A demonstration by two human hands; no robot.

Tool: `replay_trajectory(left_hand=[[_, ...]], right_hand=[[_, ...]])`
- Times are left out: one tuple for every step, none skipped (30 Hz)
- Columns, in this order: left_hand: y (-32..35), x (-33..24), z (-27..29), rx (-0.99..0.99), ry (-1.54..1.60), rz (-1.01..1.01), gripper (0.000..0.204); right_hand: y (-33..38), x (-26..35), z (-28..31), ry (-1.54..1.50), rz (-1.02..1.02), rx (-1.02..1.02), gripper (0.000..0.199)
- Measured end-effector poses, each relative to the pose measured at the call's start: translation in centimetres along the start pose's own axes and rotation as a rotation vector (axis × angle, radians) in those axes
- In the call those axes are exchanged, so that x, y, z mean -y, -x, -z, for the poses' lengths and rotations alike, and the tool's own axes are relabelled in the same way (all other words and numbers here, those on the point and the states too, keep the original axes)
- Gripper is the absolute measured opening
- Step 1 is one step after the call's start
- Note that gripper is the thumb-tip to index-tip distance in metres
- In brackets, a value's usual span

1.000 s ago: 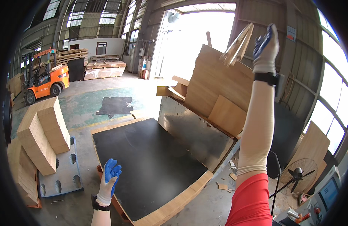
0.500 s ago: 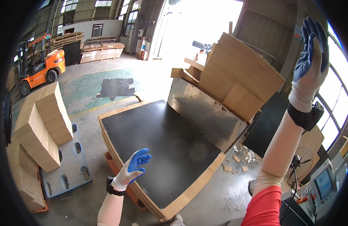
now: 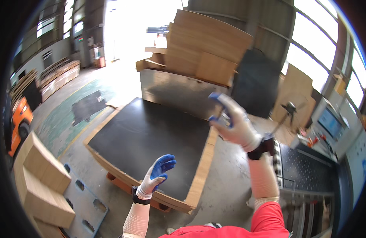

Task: The worker moves wooden panels from a stack, feeds them through an industrial woodworking machine, and stacks the processed planks onto a pallet.

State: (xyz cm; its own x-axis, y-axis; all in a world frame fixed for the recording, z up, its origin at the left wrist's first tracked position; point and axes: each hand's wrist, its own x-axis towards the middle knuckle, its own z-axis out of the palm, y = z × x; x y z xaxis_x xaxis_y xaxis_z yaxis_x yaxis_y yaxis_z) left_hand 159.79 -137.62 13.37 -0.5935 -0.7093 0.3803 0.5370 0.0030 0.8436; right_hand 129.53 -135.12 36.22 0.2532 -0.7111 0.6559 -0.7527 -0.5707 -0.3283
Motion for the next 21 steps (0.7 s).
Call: replay_trajectory(left_hand=[[-1.0,0.8,-1.7,0.03,-0.001,0.011,0.09],[-2.0,1.7,-3.4,0.066,0.023,0.045,0.092],[-3.1,3.1,-4.9,0.147,0.073,0.065,0.087],[-3.9,4.7,-6.4,0.212,0.116,0.092,0.084],[-4.5,6.4,-7.8,0.238,0.115,0.139,0.085],[-5.3,7.7,-9.5,0.272,0.097,0.197,0.086],[-6.3,9.8,-10.9,0.323,0.084,0.242,0.085],[-7.3,11.9,-12.5,0.363,0.063,0.279,0.085],[-8.4,14.0,-14.5,0.392,0.046,0.318,0.084],[-9.5,16.0,-16.8,0.442,0.043,0.365,0.084],[-10.6,18.0,-19.5,0.478,0.046,0.404,0.083],[-11.7,20.1,-22.3,0.513,0.049,0.439,0.083],[-12.7,22.2,-25.4,0.557,0.031,0.464,0.083],[-13.8,24.7,-28.7,0.605,0.034,0.497,0.083],[-14.6,27.0,-31.8,0.659,0.023,0.49,0.082],[-15.4,29.3,-35.0,0.714,0.015,0.48,0.08],[-16.1,31.6,-38.3,0.748,0.039,0.508,0.08],[-16.7,33.4,-41.6,0.791,0.043,0.538,0.08],[-17.3,35.3,-45.1,0.846,0.058,0.547,0.08],[-17.9,37.2,-48.3,0.897,0.07,0.549,0.08],[-18.6,39.0,-51.5,0.96,0.063,0.568,0.079]], right_hand=[[5.6,-3.3,-1.5,0.105,-0.085,0.037,0.062],[11.1,-4.9,-2.6,0.072,-0.376,0.089,0.062],[18.3,-8.6,-3.4,0.056,-0.574,0.092,0.062],[25.7,-12.0,-4.3,0.013,-0.768,0.091,0.063],[32.3,-13.2,-3.8,0.109,-0.918,0.075,0.062],[39.0,-13.7,-2.5,0.2,-1.069,0.062,0.061],[45.8,-14.1,-0.5,0.198,-1.213,-0.04,0.06],[52.4,-14.0,2.0,0.19,-1.344,-0.139,0.06],[58.3,-13.2,4.9,0.217,-1.472,-0.295,0.06],[63.9,-12.0,7.7,0.241,-1.593,-0.45,0.06],[69.4,-10.4,10.9,0.376,-1.645,-0.578,0.061],[74.8,-8.7,13.8,0.527,-1.755,-0.698,0.064],[80.0,-6.8,16.5,0.707,-1.807,-0.745,0.063],[84.6,-4.8,18.7,0.896,-1.856,-0.781,0.062],[87.6,-3.0,21.0,0.927,-1.988,-0.791,0.065],[90.4,-1.5,22.9,0.955,-2.12,-0.798,0.069],[92.8,-0.1,24.1,0.99,-2.238,-0.783,0.071],[94.9,1.2,25.2,1.02,-2.353,-0.763,0.072],[96.2,1.9,25.9,1.052,-2.407,-0.688,0.077],[96.6,1.9,26.6,1.003,-2.447,-0.693,0.08],[97.6,2.3,27.0,1.021,-2.464,-0.657,0.08]])
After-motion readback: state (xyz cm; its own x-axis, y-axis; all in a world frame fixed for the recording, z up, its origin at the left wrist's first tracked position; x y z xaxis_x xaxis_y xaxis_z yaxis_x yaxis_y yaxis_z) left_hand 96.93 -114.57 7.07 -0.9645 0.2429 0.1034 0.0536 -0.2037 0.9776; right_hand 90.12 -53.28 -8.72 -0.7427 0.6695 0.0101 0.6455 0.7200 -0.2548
